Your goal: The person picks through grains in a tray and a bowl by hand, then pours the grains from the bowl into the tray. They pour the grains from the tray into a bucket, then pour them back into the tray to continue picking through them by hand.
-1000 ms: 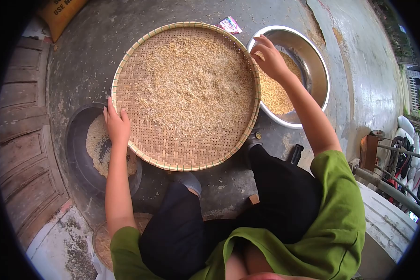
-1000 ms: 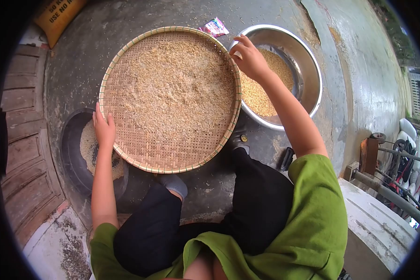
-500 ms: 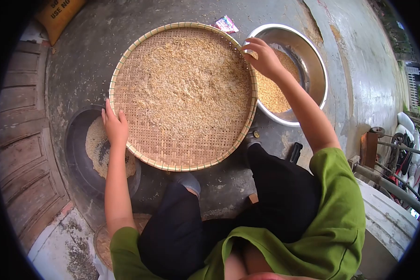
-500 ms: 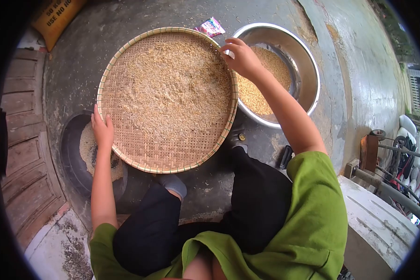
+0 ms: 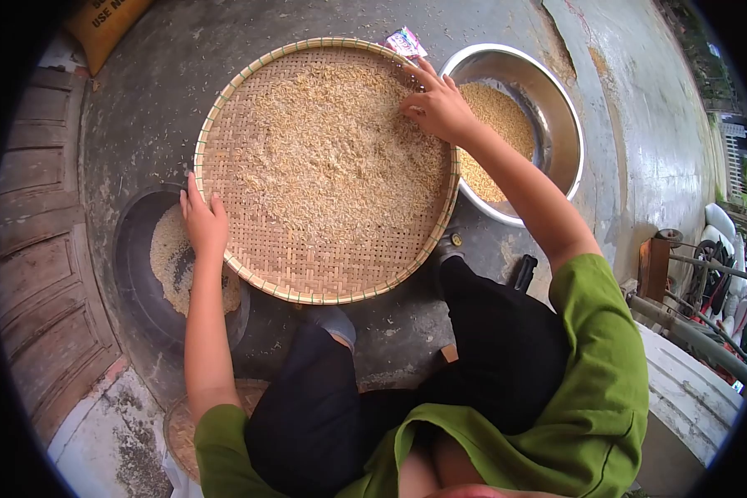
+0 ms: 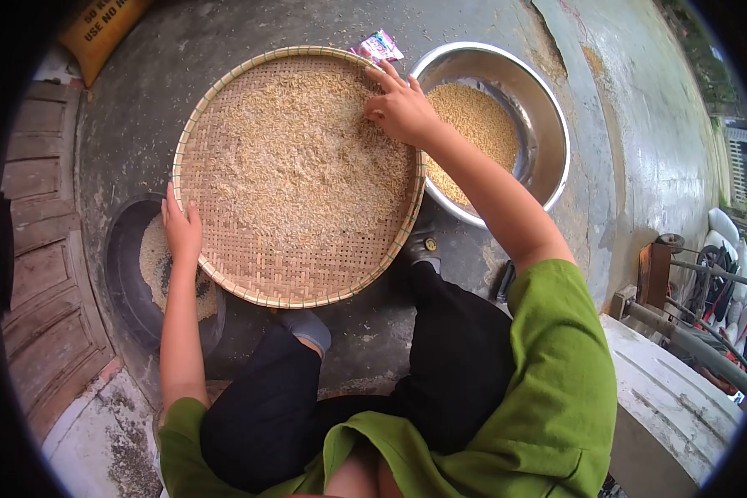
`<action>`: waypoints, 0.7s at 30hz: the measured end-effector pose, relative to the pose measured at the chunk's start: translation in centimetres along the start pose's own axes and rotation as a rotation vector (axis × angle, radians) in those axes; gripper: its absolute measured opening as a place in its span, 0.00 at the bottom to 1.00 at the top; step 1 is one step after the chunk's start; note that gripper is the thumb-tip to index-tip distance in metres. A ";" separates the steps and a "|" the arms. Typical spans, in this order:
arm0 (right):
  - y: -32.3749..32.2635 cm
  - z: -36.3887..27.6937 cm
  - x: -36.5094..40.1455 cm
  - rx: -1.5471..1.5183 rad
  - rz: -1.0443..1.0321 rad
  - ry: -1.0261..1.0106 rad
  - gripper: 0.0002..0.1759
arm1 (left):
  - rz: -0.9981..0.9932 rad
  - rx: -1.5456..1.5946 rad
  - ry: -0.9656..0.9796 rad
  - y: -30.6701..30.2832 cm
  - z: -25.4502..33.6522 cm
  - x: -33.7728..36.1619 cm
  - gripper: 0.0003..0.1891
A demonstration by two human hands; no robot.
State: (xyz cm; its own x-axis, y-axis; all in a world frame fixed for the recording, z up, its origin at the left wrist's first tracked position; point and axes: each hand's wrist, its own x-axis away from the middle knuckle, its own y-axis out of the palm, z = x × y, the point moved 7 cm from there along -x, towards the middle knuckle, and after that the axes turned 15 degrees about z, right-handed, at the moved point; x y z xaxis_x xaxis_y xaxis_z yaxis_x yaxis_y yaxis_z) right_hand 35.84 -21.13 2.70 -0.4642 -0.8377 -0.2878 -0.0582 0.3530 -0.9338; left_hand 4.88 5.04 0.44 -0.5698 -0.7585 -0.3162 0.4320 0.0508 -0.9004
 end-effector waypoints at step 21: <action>-4.2 6.0 2.7 -0.298 0.354 0.300 0.06 | 0.006 0.019 -0.009 0.0 0.0 0.0 0.29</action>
State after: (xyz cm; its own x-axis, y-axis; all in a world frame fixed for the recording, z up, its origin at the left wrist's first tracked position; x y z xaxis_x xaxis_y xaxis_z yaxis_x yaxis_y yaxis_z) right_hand 40.08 -27.37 4.53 -0.7302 -0.5061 -0.4589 -0.0805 0.7308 -0.6778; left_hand 4.92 5.03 0.50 -0.5606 -0.7642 -0.3189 0.4485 0.0435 -0.8927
